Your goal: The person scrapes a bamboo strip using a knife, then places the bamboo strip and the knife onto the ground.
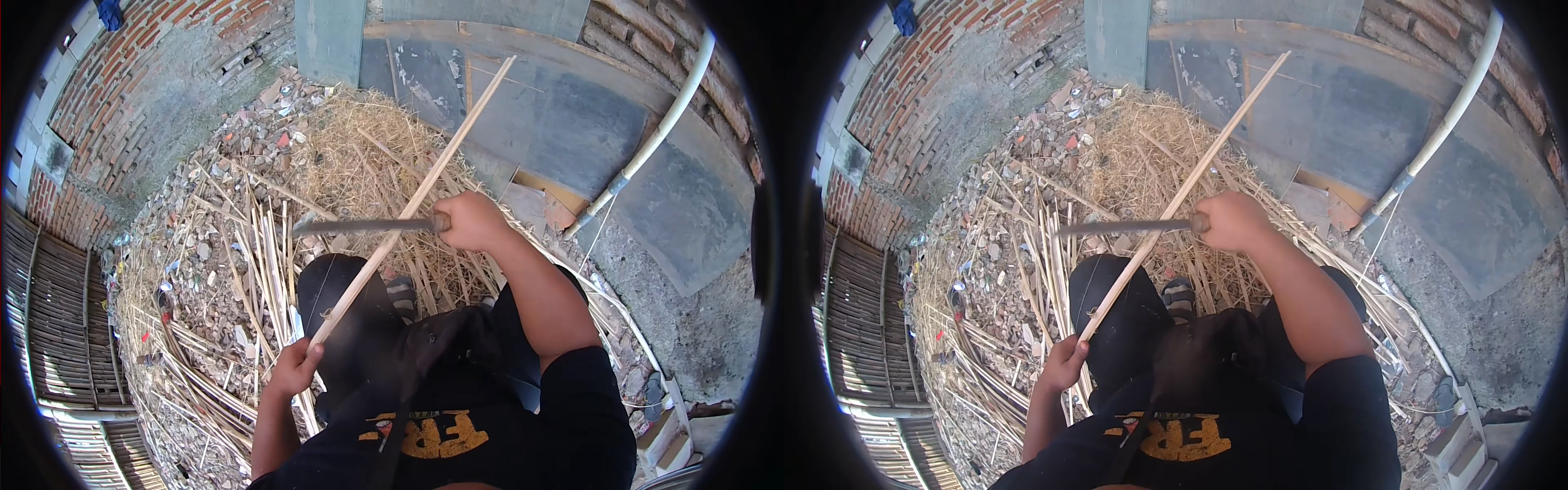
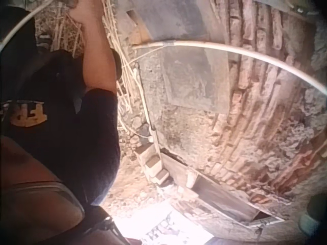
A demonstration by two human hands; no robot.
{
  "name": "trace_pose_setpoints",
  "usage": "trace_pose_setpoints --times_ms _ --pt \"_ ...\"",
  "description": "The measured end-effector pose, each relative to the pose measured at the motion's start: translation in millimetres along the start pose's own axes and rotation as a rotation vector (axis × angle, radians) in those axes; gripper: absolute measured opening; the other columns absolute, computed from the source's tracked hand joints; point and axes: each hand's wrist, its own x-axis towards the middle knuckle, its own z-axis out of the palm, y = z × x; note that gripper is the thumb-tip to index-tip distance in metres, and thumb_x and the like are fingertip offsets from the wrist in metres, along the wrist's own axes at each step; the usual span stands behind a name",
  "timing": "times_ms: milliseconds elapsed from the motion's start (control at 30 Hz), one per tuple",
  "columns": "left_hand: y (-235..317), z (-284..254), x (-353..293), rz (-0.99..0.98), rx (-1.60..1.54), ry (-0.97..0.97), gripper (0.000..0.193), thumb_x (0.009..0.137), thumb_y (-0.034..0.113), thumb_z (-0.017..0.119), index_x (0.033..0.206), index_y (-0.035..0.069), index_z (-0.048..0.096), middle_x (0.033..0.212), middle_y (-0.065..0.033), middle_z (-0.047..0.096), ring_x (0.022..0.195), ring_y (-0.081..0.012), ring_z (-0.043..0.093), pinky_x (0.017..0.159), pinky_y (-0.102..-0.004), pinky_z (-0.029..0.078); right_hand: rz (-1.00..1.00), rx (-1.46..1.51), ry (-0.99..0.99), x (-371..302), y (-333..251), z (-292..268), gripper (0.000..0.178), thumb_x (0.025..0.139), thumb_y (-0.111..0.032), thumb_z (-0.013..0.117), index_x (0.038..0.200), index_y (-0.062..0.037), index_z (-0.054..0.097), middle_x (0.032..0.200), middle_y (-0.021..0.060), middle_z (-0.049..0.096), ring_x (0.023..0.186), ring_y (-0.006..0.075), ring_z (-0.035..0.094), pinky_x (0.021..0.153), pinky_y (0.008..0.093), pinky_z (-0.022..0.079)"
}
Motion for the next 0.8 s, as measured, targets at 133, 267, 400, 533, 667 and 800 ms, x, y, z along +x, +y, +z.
trace_pose_setpoints --times_ms 133,267,400,533,667,800 --pt "13.0 7.4 -0.8 -0.021 0.033 0.071 0.053 0.103 0.048 0.055 0.078 0.001 0.055 0.062 -0.0015 0.049 0.063 -0.0106 0.043 0.057 -0.0329 0.04 0.089 0.146 0.134 17.5 32.4 5.9 0.026 0.077 -0.019 0.066 0.099 -0.0105 0.074 0.09 0.0178 0.072 0.09 0.0381 0.069 0.081 0.0482 0.056" --pt "5.0 9.1 -3.5 0.011 0.09 0.108 0.056 0.102 0.05 0.054 0.077 0.0 0.055 0.06 -0.0094 0.052 0.059 -0.0169 0.048 0.057 -0.0369 0.043 0.093 0.083 0.139 4.1 15.2 2.6 0.035 0.076 -0.02 0.067 0.109 -0.0118 0.074 0.094 0.0188 0.072 0.091 0.0385 0.069 0.083 0.0476 0.056" --pt "2.6 13.4 -0.9 0.046 0.193 0.159 0.056 0.1 0.049 0.057 0.075 -0.001 0.056 0.059 -0.0185 0.057 0.055 -0.0319 0.06 0.056 -0.0432 0.046 -0.068 -0.179 0.095 -3.3 1.5 3.9 0.03 0.075 -0.025 0.074 0.1 -0.0095 0.071 0.081 0.0184 0.069 0.082 0.0392 0.068 0.075 0.0479 0.055" --pt "4.5 14.3 -0.9 0.056 0.258 0.155 0.053 0.099 0.047 0.059 0.075 -0.001 0.055 0.06 -0.0212 0.058 0.057 -0.0401 0.062 0.056 -0.0457 0.047 -0.059 -0.164 0.036 -3.4 -0.3 0.5 0.028 0.074 -0.018 0.069 0.1 -0.0115 0.072 0.09 0.0166 0.072 0.085 0.0375 0.07 0.079 0.0484 0.056" --pt "8.9 21.4 0.4 0.091 0.284 0.232 0.051 0.097 0.044 0.063 0.075 0.0 0.054 0.06 -0.022 0.057 0.059 -0.0423 0.062 0.056 -0.0464 0.048 0.151 0.165 0.226 20.4 49.5 -3.2 0.027 0.074 -0.018 0.068 0.099 -0.0094 0.073 0.089 0.0193 0.071 0.087 0.039 0.069 0.079 0.0486 0.054" --pt "3.9 23.1 -2.4 0.1 0.363 0.276 0.049 0.095 0.043 0.065 0.075 0.0 0.054 0.06 -0.0225 0.057 0.059 -0.0437 0.061 0.056 -0.0474 0.047 0.145 0.126 0.283 14.8 38.0 -7.2 0.027 0.074 -0.019 0.068 0.098 -0.0096 0.072 0.089 0.02 0.071 0.089 0.0395 0.068 0.081 0.049 0.055"
